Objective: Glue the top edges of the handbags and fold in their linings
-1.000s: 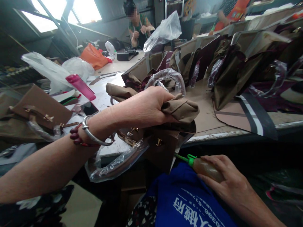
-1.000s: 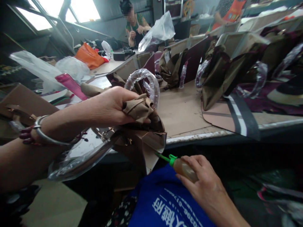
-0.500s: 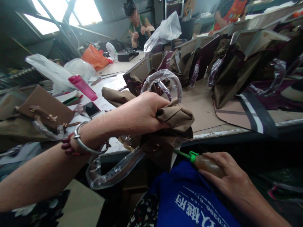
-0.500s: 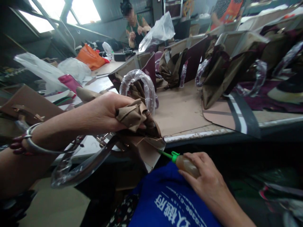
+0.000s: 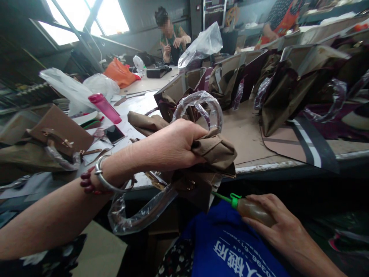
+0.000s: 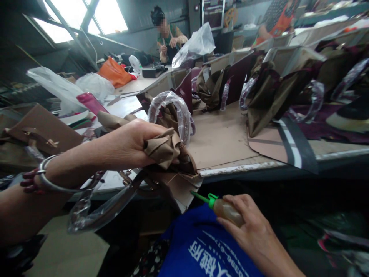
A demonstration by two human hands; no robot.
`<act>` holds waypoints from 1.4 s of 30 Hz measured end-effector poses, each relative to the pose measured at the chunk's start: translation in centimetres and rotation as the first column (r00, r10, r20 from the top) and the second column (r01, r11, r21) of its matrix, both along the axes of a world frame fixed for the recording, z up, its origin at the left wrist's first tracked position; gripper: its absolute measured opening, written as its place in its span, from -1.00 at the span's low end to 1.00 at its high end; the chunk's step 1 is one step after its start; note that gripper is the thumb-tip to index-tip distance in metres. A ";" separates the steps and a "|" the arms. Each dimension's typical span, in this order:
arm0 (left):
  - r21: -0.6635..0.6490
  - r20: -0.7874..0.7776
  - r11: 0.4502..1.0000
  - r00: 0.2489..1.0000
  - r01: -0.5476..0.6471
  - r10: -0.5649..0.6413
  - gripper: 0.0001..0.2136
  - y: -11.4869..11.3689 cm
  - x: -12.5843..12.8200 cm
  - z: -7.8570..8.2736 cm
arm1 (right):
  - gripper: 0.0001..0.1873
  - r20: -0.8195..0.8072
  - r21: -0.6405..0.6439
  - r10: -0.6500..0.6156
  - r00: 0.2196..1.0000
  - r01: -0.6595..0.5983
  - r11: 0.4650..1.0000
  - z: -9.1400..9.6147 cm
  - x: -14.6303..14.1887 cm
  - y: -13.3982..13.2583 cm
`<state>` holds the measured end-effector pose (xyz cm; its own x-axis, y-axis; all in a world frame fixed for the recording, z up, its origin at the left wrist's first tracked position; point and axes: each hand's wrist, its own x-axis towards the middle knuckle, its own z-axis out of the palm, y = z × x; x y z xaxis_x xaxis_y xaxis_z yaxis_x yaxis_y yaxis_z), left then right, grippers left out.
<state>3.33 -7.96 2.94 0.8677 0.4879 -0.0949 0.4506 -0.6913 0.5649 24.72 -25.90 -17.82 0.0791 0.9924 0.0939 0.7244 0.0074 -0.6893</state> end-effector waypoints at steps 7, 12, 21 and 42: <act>-0.026 0.011 1.000 1.000 0.008 -0.008 -0.89 -0.2 -0.2 -0.1 | -0.62 -0.021 0.048 -0.066 0.998 0.067 0.997 0.2 0.0 0.6; -0.001 0.013 1.000 1.000 -0.001 0.001 -0.89 -0.4 -0.4 -0.2 | -0.66 -0.053 -0.028 0.000 0.999 -0.002 1.000 0.7 -1.1 -0.4; 0.053 0.006 0.998 0.999 0.032 -0.033 -0.89 -1.4 -1.5 -0.2 | -0.60 -0.091 -0.031 -0.054 0.994 0.051 0.998 -0.4 -1.2 -0.4; 0.089 0.003 0.994 0.998 0.068 -0.069 -0.87 -2.8 -3.0 -0.4 | -0.64 -0.115 -0.013 -0.016 0.993 0.014 1.000 -0.1 -0.9 0.8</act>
<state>0.32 -10.76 2.58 0.8998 0.4336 -0.0485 0.3971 -0.7680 0.5025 23.86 -25.05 -17.89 0.1035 0.9921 0.0715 0.6401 -0.0114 -0.7682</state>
